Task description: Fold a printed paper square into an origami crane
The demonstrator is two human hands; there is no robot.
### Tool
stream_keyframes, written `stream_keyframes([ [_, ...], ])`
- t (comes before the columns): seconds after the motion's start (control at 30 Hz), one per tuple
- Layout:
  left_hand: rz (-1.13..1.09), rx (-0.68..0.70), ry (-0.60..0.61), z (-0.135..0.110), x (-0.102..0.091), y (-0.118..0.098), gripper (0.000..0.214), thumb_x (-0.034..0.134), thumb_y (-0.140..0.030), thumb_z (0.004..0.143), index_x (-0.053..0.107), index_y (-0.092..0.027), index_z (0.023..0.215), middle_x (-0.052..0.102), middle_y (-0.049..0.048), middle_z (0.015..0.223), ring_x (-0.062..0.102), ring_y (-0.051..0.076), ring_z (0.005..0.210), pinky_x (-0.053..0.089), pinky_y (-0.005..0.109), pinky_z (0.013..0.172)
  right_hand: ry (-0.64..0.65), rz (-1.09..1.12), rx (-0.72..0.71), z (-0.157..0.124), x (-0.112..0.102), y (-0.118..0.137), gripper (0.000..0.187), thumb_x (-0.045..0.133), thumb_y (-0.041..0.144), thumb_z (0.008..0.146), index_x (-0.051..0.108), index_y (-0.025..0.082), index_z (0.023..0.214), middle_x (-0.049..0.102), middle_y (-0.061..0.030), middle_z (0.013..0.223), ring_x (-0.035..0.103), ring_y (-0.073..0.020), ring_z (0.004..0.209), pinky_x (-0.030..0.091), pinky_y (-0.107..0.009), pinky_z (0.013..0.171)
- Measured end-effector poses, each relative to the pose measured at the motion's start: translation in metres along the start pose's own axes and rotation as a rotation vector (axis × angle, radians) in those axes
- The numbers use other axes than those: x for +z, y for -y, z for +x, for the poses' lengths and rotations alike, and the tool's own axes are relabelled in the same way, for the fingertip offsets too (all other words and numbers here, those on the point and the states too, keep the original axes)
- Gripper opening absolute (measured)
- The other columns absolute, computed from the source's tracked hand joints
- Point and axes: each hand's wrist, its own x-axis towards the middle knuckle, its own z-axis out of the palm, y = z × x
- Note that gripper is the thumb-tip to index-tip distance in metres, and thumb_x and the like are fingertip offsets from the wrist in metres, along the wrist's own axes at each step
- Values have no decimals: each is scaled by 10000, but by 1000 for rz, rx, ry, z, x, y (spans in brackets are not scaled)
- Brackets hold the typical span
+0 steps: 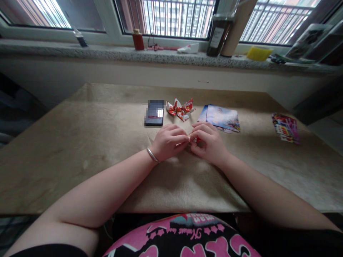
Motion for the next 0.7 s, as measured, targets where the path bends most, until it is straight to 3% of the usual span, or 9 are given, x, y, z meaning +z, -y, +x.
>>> stream_keyframes([
  [0.27,154,10,11,-2,-1,-1,205,513,-331,888,619,-210,760,686,-12,825,536,136,758,380,299,758,-13,-53,-67,1,2,3,111,573,131,706,571,235,744,625,-29,824,571,-207,976,476,-368,871],
  [0.7,124,11,-8,1,-1,-2,258,487,-291,889,611,-213,676,672,-15,758,511,130,719,368,311,759,28,-45,7,1,-1,2,134,574,115,664,593,238,713,624,-26,810,571,-226,1003,473,-383,874],
])
